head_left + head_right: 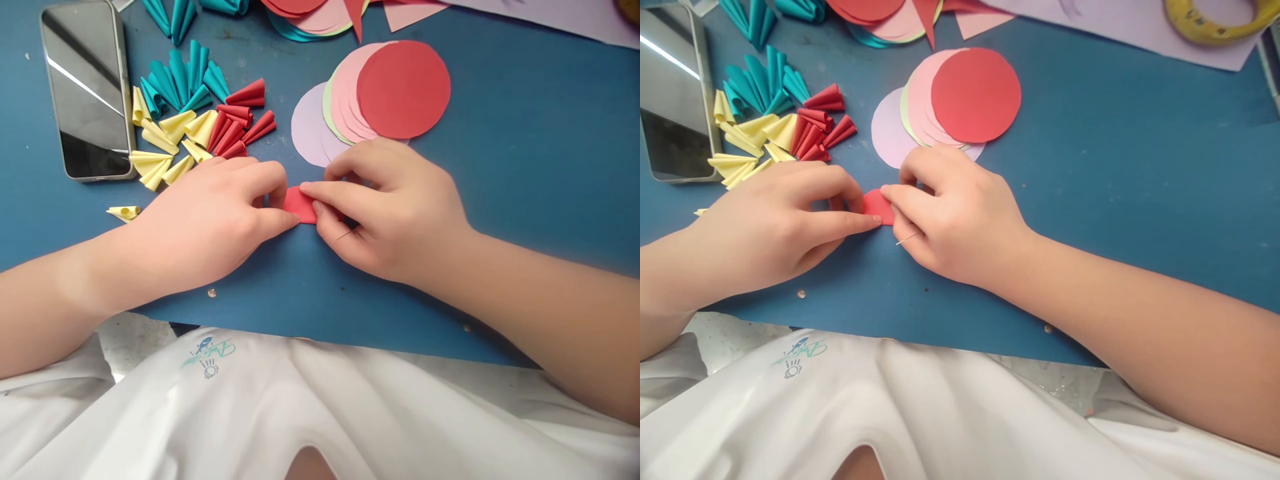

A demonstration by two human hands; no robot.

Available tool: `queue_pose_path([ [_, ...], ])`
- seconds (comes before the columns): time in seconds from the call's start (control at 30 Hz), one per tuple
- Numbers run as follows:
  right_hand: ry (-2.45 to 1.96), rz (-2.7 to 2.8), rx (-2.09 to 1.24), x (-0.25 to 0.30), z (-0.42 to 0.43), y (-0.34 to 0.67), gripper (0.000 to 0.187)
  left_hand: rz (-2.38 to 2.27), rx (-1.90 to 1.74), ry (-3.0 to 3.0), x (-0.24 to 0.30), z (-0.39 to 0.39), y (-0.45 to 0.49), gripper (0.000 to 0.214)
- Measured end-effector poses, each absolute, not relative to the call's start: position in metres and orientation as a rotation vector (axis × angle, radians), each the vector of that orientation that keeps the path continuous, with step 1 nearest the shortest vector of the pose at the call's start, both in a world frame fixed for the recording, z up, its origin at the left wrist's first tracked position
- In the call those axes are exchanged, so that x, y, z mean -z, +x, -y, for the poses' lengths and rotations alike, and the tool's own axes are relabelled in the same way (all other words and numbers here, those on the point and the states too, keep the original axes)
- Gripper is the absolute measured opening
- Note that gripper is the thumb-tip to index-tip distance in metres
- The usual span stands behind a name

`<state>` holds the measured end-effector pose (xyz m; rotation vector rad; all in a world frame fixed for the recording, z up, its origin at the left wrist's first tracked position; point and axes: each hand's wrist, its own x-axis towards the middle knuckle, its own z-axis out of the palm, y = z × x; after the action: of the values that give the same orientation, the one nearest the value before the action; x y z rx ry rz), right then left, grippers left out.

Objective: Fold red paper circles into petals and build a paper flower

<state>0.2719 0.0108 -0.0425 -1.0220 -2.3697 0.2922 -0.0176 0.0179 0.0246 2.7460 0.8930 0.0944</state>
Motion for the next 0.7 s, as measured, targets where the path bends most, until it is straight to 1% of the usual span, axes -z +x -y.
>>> queue_pose_path([
  [0.1,-1.018,2.380,-0.272,0.041,-0.010,0.272,0.024,-0.877,-0.083,2.759,-0.027,-0.019,-0.018,0.054],
  [0.23,-0.959,2.452,-0.255,0.038,-0.012,0.278,0.018,-0.878,-0.048,2.724,-0.030,-0.022,-0.021,0.044],
  [0.33,-0.898,2.519,-0.240,0.037,-0.015,0.285,0.025,-0.883,-0.043,2.720,-0.031,-0.024,-0.022,0.042],
  [0.43,-0.781,2.490,-0.143,0.033,-0.015,0.291,0.025,-0.879,-0.065,2.731,-0.031,-0.026,-0.023,0.042],
  [0.5,-0.799,2.522,-0.135,0.028,-0.015,0.293,0.024,-0.875,-0.069,2.742,-0.031,-0.025,-0.023,0.038],
  [0.53,-0.842,2.561,-0.150,0.024,-0.014,0.294,0.023,-0.872,-0.061,2.755,-0.032,-0.025,-0.023,0.038],
  [0.63,-0.898,2.627,-0.177,0.016,-0.012,0.294,0.019,-0.861,-0.018,2.817,-0.033,-0.023,-0.022,0.049],
  [0.7,-0.880,2.630,-0.178,0.015,-0.012,0.293,0.019,-0.858,-0.009,2.830,-0.034,-0.022,-0.021,0.050],
])
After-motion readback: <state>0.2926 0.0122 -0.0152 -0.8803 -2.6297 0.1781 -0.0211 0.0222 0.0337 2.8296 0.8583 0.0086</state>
